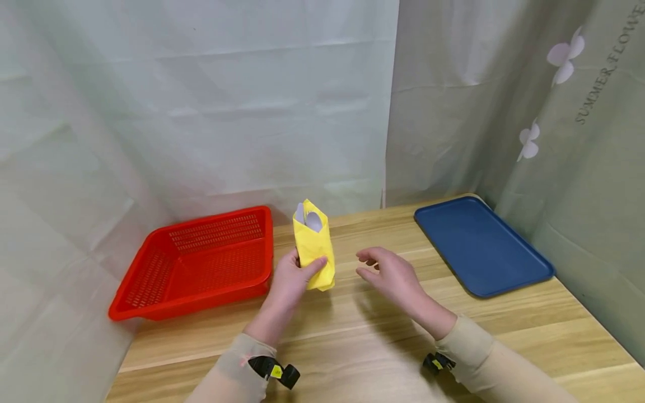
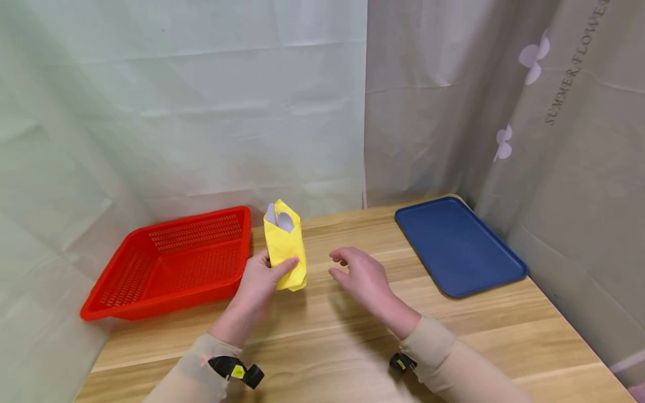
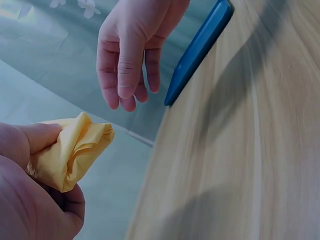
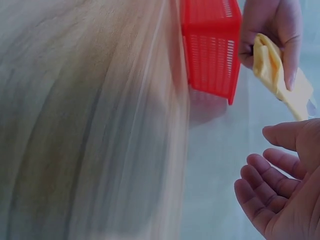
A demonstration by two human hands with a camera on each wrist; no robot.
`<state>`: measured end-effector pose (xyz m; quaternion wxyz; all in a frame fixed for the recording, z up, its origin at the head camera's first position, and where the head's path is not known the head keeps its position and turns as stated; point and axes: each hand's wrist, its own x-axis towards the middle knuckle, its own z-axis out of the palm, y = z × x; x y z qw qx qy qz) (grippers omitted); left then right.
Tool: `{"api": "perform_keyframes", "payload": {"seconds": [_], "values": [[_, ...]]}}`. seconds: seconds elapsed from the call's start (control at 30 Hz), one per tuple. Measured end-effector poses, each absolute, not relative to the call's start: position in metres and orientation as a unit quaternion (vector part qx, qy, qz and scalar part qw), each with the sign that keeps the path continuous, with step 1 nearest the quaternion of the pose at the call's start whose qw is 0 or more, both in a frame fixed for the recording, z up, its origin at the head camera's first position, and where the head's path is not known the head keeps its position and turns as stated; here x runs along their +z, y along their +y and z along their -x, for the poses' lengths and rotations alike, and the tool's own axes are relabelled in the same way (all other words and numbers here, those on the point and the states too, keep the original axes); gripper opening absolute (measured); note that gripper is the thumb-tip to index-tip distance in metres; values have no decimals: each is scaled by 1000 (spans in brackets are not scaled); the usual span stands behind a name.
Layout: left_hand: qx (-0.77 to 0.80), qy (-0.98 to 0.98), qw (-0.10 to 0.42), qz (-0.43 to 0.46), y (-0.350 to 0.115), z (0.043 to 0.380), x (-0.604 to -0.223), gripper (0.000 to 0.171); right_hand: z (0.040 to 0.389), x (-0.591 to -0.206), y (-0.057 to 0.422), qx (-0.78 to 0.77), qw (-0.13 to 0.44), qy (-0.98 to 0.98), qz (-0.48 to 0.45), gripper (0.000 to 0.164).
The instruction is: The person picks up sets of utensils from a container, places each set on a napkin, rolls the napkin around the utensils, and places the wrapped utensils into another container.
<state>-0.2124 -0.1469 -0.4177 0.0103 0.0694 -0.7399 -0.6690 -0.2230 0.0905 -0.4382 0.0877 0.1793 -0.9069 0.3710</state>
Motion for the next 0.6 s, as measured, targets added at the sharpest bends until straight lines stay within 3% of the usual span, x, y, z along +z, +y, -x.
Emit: {"api": "perform_keyframes", "payload": {"seconds": [0.6], "values": [[-595,-798,6,-101,-196,206,-385,45,228,-429,57,301,113,-905,-280,36]]}}
